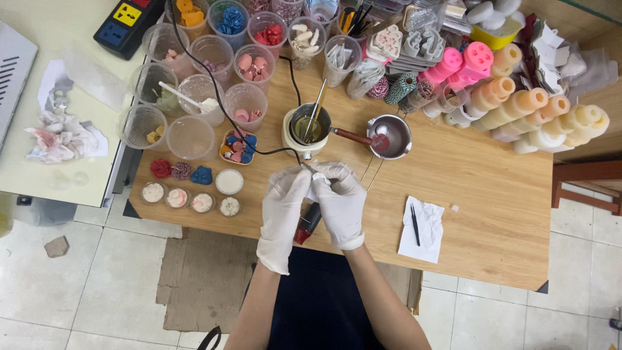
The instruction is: The person uses a heat tool to melt and smooth wax in a small container, then uses tweezers and a cloth to clean and adjust components during the candle-making process.
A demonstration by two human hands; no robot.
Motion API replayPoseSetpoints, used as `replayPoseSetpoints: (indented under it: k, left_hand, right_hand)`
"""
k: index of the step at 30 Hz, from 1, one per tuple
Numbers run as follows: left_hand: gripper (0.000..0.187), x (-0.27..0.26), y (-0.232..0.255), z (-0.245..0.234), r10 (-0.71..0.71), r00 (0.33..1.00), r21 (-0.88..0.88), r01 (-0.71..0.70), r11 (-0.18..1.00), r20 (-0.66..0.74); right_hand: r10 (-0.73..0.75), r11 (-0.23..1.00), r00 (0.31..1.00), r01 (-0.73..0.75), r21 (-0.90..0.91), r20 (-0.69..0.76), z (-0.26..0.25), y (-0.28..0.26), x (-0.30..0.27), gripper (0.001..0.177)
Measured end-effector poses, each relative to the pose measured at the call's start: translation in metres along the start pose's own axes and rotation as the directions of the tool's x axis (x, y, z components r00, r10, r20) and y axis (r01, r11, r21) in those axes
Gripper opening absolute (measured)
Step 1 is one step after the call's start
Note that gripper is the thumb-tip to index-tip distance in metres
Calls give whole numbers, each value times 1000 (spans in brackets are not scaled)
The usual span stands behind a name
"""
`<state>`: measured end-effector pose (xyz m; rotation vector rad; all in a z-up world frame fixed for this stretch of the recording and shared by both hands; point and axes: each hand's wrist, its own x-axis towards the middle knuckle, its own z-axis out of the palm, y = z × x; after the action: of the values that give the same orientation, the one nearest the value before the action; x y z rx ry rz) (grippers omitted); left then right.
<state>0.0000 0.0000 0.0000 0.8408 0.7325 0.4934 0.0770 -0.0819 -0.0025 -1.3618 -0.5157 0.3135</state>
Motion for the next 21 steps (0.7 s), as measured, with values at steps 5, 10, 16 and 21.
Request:
replayPoseSetpoints:
  k: [5, 10, 16, 21]
  left_hand:
    - [38, -3, -1, -18, -93, 991, -275, 117, 954, 97]
    - [39, -12, -11, -23, -393, 873, -135, 444, 886, 290]
    - [31, -4, -19, -15, -191, 957, -285, 250, 925, 220]
    - [36, -9, -10, 0, -67, 981, -338, 128, 932, 184]
  right_hand:
    - [436, 841, 900, -401, 363, -18, -23, -3, 11, 10]
    - [499, 690, 859, -476, 545, 118, -40, -9, 15, 18]
    - [388, 910, 921, -384, 159, 4, -20, -46, 7, 12]
    - [-227, 743, 952, 307, -594, 208, -13, -72, 2, 15]
